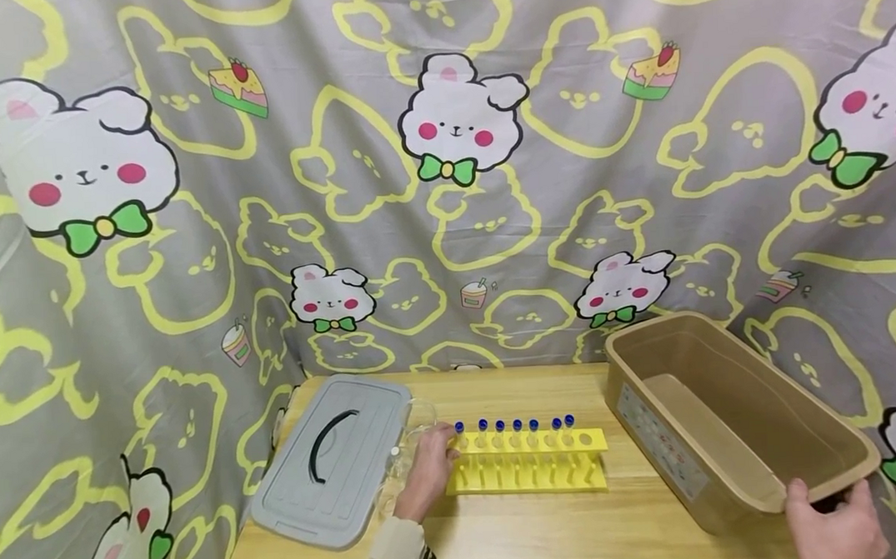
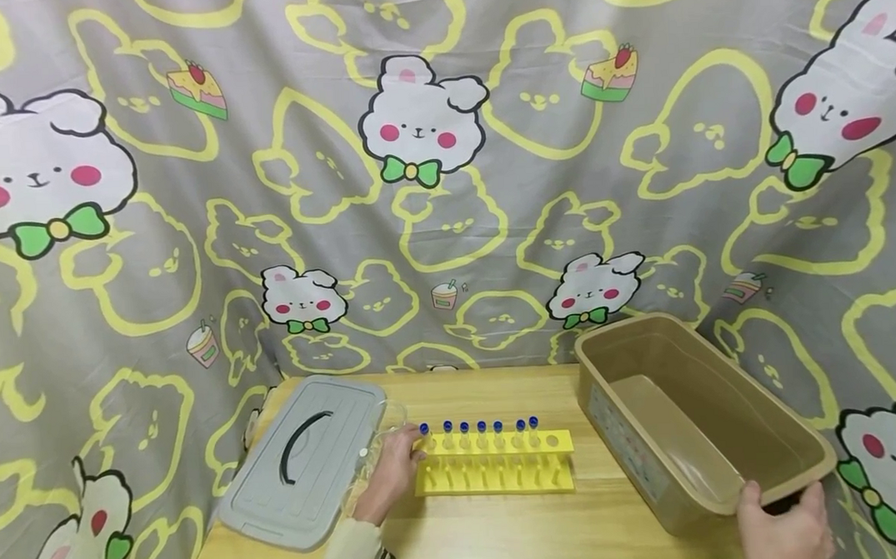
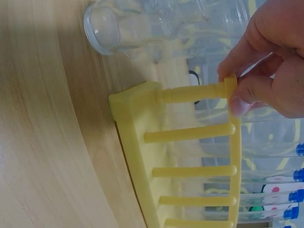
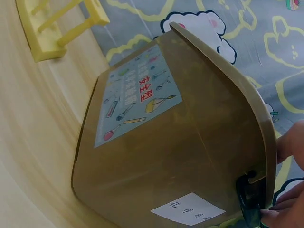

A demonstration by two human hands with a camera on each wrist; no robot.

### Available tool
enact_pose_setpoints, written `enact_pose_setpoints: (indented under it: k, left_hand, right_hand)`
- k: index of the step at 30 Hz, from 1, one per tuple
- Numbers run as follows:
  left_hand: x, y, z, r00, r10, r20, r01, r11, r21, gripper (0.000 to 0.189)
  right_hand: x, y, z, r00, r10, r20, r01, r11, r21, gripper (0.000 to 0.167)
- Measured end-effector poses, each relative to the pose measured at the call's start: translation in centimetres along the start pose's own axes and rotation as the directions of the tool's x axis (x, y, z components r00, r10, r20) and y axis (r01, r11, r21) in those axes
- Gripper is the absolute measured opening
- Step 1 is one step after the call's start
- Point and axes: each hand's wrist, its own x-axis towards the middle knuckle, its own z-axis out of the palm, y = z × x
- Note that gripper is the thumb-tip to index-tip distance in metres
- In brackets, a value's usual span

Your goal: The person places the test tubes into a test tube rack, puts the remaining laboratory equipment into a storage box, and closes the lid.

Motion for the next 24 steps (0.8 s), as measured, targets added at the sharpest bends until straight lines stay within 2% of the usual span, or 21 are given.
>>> enact_pose_setpoints:
  k: [3,8,11,14,18,24]
  left_hand:
    - [0.2,0.0,0.1,1.000,0.011,-0.021,-0.010,1.000,0.009,0.027]
    - [0.7,0.2,0.5,0.999,0.008,-0.031,-0.008,1.000,0.003,0.027]
    - [1.1,0.3,0.7,1.000,-0.002,-0.030,0.002,1.000,-0.006,0.026]
    - [1.5,0.3,1.0,1.000,-0.009,-0.026,0.009,1.000,-0.007,0.025]
    - [1.9,0.4,1.1,1.000,-0.017,-0.021,0.017,1.000,-0.004,0.025]
    - [2.5,0.4,1.3,0.999,-0.046,-0.029,0.046,0.999,-0.011,0.024]
  right_hand:
    - [0.2,0.0,0.0,0.999,0.039,0.034,-0.040,0.999,0.017,0.060]
    - [0.6,0.0,-0.1,0.986,0.127,0.112,-0.134,0.989,0.067,0.078]
    - [0.6,0.0,-0.1,0.977,0.169,0.128,-0.184,0.976,0.120,0.079]
    - [0.5,-0.1,0.1,0.969,0.202,0.145,-0.230,0.950,0.212,0.080]
    - [0.6,-0.3,0.4,0.958,0.238,0.158,-0.279,0.896,0.346,0.082]
    - [1.0,-0.1,0.7,0.951,0.256,0.174,-0.307,0.855,0.418,0.081]
